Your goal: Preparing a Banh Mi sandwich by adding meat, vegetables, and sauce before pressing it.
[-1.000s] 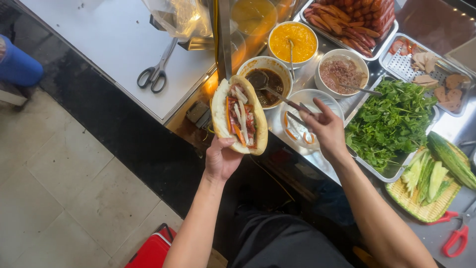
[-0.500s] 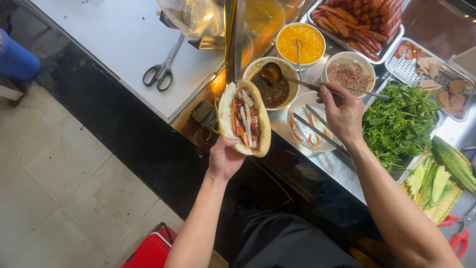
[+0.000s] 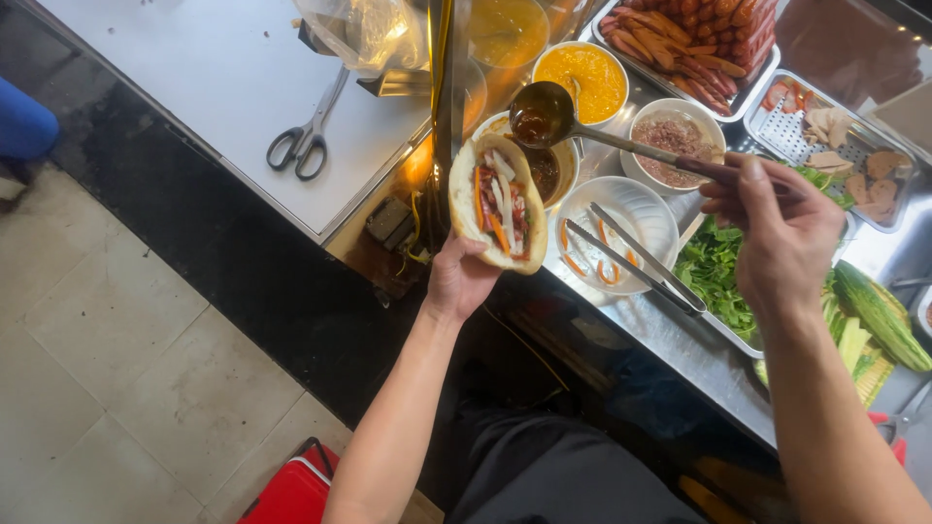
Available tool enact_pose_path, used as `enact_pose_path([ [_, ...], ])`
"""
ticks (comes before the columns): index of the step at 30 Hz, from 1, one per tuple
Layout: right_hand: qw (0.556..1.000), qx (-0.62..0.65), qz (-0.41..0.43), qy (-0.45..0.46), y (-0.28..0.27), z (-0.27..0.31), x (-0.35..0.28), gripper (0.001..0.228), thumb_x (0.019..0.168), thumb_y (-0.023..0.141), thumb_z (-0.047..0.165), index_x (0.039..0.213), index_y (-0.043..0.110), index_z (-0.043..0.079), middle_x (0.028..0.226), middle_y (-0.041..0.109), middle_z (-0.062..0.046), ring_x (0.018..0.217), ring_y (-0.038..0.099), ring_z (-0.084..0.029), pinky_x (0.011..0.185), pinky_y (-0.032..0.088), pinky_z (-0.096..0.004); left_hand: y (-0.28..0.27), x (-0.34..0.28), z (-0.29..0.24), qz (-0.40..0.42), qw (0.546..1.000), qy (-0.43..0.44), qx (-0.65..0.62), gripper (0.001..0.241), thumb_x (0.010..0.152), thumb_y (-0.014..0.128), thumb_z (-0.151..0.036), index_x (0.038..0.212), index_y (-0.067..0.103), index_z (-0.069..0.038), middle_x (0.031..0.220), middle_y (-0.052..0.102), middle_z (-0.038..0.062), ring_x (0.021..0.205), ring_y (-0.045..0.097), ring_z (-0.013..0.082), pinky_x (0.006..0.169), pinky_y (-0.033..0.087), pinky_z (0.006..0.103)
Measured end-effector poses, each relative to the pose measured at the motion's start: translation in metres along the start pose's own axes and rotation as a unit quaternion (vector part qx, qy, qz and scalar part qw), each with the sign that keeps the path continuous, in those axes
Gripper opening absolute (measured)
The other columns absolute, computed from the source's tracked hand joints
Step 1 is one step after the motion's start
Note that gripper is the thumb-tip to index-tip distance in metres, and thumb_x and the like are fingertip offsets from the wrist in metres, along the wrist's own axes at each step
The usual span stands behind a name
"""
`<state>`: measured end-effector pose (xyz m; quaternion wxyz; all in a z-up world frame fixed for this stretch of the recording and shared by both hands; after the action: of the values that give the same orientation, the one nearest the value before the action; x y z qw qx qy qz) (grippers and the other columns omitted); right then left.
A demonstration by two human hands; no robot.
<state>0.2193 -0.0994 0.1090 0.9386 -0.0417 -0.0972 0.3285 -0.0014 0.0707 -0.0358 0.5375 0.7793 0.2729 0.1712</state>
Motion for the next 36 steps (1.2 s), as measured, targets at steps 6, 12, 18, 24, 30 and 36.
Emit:
enact_pose_path([
  [6, 0.998, -0.030, 0.017, -0.056, -0.031, 0.030, -0.031, 0.027, 0.118, 0.060, 0.013, 0.132, 0.061, -0.010, 0.108, 0.069, -0.021, 0.084, 0.072, -0.023, 0.071, 0.061, -0.024, 0.011, 0.047, 0.009, 0.025, 0.997, 0.052, -0.046, 0.083, 0.070, 0.060, 0.001, 0.148, 0.040, -0.018, 0.130, 0.047, 0.014, 0.119, 0.044, 0.0273, 0.104, 0.048, 0.0437],
  [12, 0.997, -0.030, 0.002, -0.073, -0.035, 0.023, -0.045, 0.023, 0.119, 0.058, 0.009, 0.127, 0.061, -0.012, 0.100, 0.067, -0.026, 0.081, 0.071, -0.028, 0.067, 0.055, -0.027, 0.031, 0.056, 0.011, 0.047, 0.995, 0.046, -0.071, 0.070, 0.075, 0.056, 0.002, 0.142, 0.046, -0.012, 0.129, 0.053, 0.014, 0.119, 0.049, 0.0273, 0.108, 0.043, 0.0482],
  [18, 0.988, 0.007, 0.009, -0.151, -0.037, 0.020, -0.036, 0.028, 0.119, 0.057, 0.015, 0.134, 0.058, -0.009, 0.113, 0.066, -0.028, 0.096, 0.073, -0.034, 0.078, 0.064, -0.036, 0.058, 0.027, 0.012, 0.072, 0.995, 0.024, -0.060, 0.066, 0.076, 0.061, 0.001, 0.141, 0.047, -0.004, 0.130, 0.055, 0.016, 0.123, 0.050, 0.0302, 0.110, 0.046, 0.0480],
  [24, 0.949, -0.085, 0.024, -0.304, -0.010, 0.057, -0.046, 0.025, 0.120, 0.049, -0.004, 0.128, 0.051, -0.027, 0.108, 0.060, -0.046, 0.088, 0.069, -0.048, 0.070, 0.056, -0.041, 0.060, -0.007, 0.011, 0.061, 0.996, -0.014, -0.064, 0.079, 0.077, 0.060, 0.002, 0.151, 0.039, -0.013, 0.137, 0.051, 0.015, 0.125, 0.050, 0.0313, 0.107, 0.047, 0.0458],
  [30, 0.904, -0.150, 0.081, -0.391, -0.035, 0.052, -0.072, 0.018, 0.109, 0.049, -0.006, 0.119, 0.052, -0.020, 0.092, 0.065, -0.036, 0.083, 0.072, -0.042, 0.068, 0.058, -0.038, 0.059, 0.015, -0.005, 0.066, 0.996, 0.018, -0.065, 0.082, 0.075, 0.062, 0.000, 0.152, 0.036, -0.013, 0.134, 0.049, 0.016, 0.124, 0.047, 0.0293, 0.105, 0.049, 0.0423],
  [36, 0.936, -0.141, 0.042, -0.321, -0.057, 0.033, -0.091, 0.029, 0.111, 0.046, 0.004, 0.124, 0.046, -0.022, 0.099, 0.060, -0.043, 0.085, 0.069, -0.044, 0.075, 0.059, -0.043, 0.033, 0.048, 0.003, 0.025, 0.993, 0.045, -0.103, 0.070, 0.077, 0.064, -0.001, 0.144, 0.044, -0.009, 0.136, 0.050, 0.015, 0.126, 0.047, 0.0302, 0.109, 0.045, 0.0470],
])
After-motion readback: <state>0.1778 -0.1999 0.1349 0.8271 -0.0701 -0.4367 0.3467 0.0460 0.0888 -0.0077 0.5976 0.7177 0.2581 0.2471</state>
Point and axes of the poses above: each hand's wrist, its own x-axis towards the middle knuckle, its own y-axis out of the palm, z = x × y, the point moved 7 cm from there along x, towards the middle knuckle
